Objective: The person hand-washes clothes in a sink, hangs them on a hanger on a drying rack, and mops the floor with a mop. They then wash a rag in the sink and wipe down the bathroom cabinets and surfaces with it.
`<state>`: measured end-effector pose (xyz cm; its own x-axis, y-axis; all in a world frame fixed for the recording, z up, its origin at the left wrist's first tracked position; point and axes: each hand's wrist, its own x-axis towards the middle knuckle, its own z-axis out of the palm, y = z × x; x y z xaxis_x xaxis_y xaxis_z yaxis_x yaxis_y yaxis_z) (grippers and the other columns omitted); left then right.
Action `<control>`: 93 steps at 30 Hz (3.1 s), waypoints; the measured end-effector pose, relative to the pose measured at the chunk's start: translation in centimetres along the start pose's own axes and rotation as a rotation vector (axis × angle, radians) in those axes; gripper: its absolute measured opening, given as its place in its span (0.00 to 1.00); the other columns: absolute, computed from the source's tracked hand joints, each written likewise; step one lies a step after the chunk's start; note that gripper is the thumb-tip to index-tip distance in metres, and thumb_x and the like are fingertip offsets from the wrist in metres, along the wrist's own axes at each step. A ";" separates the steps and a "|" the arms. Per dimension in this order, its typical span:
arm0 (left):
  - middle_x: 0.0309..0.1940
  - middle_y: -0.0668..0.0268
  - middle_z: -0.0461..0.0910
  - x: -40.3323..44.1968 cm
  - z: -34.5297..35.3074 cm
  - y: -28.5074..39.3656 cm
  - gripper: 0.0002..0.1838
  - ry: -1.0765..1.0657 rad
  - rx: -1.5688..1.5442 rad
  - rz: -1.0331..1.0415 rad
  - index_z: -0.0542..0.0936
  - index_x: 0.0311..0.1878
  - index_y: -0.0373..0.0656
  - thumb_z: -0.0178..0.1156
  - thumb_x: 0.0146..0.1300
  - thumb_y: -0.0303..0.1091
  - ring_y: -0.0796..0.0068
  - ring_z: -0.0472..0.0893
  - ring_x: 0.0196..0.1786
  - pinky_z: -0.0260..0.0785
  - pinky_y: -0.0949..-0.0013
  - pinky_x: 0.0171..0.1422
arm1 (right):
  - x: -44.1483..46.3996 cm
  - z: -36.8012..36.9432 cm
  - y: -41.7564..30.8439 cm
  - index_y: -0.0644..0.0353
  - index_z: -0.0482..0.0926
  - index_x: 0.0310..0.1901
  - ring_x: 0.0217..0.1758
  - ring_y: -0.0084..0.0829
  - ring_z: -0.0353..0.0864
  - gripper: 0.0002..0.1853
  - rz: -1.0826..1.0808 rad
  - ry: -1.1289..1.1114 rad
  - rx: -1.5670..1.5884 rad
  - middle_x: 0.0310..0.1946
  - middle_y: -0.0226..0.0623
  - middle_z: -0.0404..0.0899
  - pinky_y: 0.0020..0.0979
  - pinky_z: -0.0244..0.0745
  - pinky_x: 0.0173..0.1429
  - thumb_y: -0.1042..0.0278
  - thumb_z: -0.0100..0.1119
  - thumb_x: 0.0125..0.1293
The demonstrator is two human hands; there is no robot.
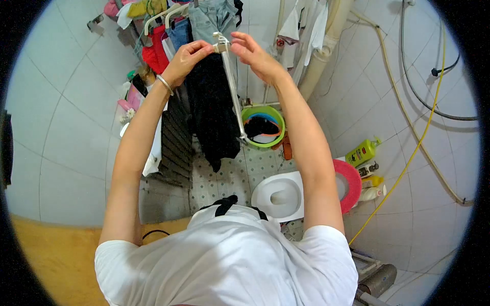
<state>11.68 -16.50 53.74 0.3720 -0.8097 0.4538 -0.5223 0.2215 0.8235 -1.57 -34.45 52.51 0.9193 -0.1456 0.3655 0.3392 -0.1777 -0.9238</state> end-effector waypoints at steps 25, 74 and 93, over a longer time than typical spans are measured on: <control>0.39 0.59 0.76 0.2 -0.7 -3.4 0.29 -0.195 0.486 -0.186 0.74 0.51 0.38 0.67 0.50 0.47 0.72 0.73 0.44 0.63 0.72 0.51 | -2.6 -1.8 -2.9 0.60 0.76 0.43 0.27 0.15 0.64 0.17 0.096 0.164 -0.181 0.27 0.24 0.72 0.19 0.59 0.31 0.62 0.68 0.54; 0.43 0.66 0.77 -2.5 -3.6 2.9 0.15 0.318 -0.384 -0.011 0.74 0.51 0.39 0.57 0.62 0.31 0.78 0.76 0.46 0.68 0.75 0.51 | -7.0 -1.7 9.1 0.53 0.69 0.53 0.33 0.15 0.73 0.19 0.295 0.082 0.492 0.34 0.25 0.74 0.18 0.70 0.34 0.62 0.60 0.62; 0.47 0.66 0.76 -10.9 -7.7 -6.6 0.17 0.862 -0.685 -0.053 0.74 0.53 0.39 0.58 0.62 0.35 0.74 0.75 0.50 0.67 0.70 0.56 | -4.4 -1.9 9.3 0.55 0.74 0.39 0.27 0.22 0.76 0.06 0.116 0.342 0.813 0.28 0.30 0.77 0.25 0.73 0.29 0.73 0.49 0.61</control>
<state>16.98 -5.00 45.95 0.9311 -0.2360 0.2782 -0.0525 0.6680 0.7423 -2.82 -37.30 42.53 0.8912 -0.4252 0.1582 0.4034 0.5831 -0.7052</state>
